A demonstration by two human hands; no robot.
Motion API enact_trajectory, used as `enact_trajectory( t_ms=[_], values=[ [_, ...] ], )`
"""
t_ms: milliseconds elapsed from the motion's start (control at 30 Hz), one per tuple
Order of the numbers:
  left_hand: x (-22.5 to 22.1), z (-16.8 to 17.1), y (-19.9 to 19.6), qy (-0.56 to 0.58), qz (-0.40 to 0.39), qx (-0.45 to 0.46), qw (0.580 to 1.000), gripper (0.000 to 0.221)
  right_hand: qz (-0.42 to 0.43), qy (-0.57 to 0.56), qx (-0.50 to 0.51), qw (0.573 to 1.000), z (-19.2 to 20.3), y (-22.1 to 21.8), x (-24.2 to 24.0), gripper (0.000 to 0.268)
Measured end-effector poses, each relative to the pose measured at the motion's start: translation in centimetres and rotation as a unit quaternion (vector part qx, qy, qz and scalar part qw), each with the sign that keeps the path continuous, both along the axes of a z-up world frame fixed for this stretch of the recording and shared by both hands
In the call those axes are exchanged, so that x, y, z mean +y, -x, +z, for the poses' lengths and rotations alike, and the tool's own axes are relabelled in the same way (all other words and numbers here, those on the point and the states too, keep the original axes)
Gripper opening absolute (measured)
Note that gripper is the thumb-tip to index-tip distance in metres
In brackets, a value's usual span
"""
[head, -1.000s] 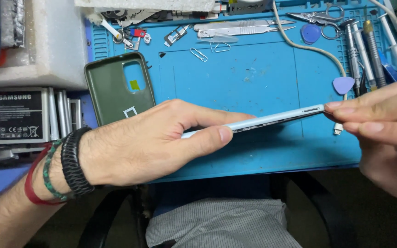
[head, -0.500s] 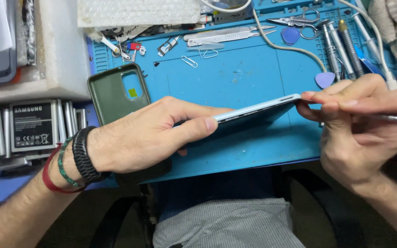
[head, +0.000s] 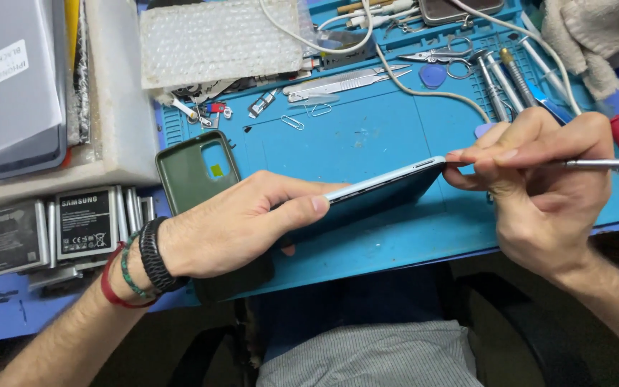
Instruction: Prying open the back cover of a smartphone using a metal tool and a plastic pick on a repair bench.
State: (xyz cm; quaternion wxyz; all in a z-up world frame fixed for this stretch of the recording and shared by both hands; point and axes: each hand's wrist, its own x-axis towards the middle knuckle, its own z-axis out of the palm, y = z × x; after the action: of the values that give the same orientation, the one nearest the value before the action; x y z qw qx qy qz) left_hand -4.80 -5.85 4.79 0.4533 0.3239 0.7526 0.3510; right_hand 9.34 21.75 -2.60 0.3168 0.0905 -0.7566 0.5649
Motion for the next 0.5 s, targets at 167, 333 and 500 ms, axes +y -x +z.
enact_trajectory(
  t_ms=[167, 333, 500],
  values=[
    [0.2, -0.1, 0.2, -0.026, 0.002, -0.024, 0.999, 0.061, 0.001, -0.077, 0.007, 0.997, 0.7, 0.1, 0.3, 0.016],
    [0.2, -0.1, 0.3, -0.016, 0.016, -0.043, 0.999, 0.040, -0.022, -0.036, 0.009, 0.999, 0.1, 0.3, -0.2, 0.019],
    [0.1, -0.1, 0.4, -0.025, 0.015, -0.050, 0.998, 0.041, -0.043, -0.066, 0.006, 0.997, -0.2, 0.2, -0.6, 0.019]
  ],
)
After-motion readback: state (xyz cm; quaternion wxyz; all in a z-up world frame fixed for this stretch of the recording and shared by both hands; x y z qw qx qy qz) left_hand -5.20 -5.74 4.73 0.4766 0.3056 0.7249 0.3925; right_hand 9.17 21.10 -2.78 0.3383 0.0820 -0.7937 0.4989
